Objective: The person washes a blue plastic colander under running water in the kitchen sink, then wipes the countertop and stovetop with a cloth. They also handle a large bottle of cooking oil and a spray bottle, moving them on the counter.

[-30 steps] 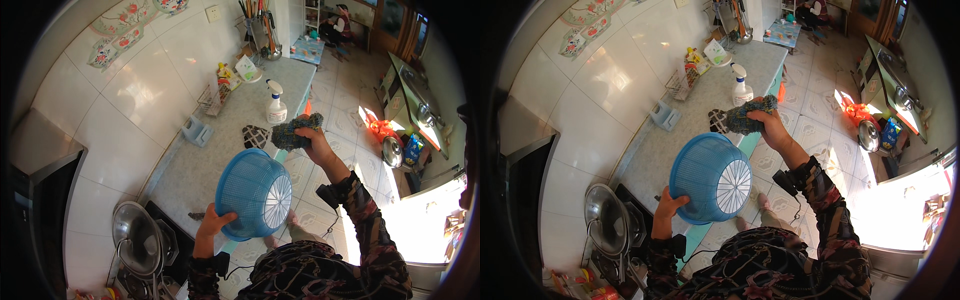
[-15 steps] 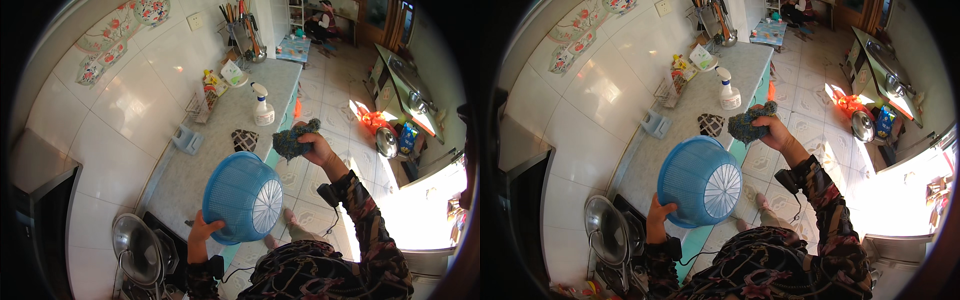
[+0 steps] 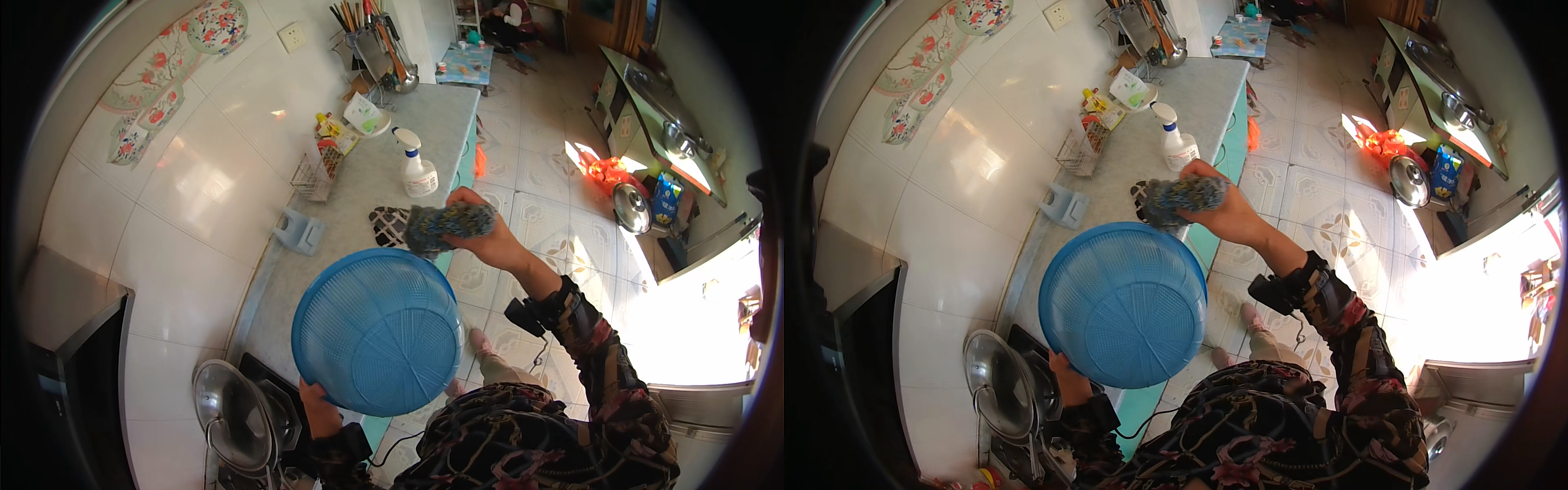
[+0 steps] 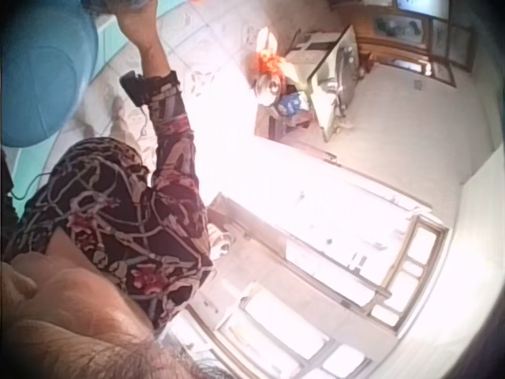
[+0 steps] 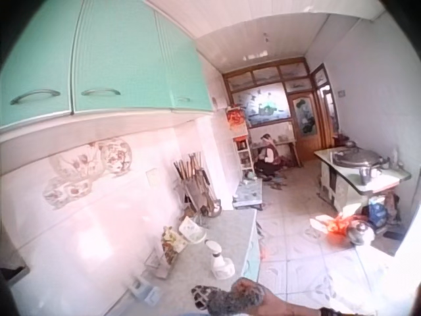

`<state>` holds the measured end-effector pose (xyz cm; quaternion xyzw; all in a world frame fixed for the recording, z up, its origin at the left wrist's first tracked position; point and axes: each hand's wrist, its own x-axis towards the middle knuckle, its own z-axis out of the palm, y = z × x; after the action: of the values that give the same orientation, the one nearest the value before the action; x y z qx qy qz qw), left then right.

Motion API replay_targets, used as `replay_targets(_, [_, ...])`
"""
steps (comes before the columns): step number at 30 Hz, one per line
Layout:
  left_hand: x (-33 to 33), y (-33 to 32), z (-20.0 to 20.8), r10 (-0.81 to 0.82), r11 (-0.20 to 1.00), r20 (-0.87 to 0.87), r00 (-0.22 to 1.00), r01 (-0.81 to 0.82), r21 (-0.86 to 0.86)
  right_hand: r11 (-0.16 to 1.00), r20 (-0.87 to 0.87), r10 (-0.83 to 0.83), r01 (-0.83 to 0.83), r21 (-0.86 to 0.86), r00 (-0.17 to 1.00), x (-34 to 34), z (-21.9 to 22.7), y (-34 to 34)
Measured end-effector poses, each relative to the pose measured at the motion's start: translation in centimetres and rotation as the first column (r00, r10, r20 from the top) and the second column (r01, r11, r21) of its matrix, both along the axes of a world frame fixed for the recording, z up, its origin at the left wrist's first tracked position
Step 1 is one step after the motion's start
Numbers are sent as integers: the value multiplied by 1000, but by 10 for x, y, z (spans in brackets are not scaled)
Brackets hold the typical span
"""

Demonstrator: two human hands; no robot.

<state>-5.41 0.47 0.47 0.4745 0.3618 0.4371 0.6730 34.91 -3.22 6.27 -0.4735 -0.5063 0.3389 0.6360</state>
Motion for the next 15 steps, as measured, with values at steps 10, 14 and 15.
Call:
replay_targets(10, [52, 24, -5, 186, 979, 287, 940, -153, -133, 944, 186, -124, 174, -281, 975, -31, -65, 29])
replay_targets(14, [74, 29, 0, 220, 972, 387, 895, -167, -166, 871, 126, -333, 356, -340, 935, -53, -81, 15])
replay_targets(15, [83, 30, -2, 248, 966, 402, 881, -197, -165, 872, 30, -313, 299, -388, 949, -62, -81, 12])
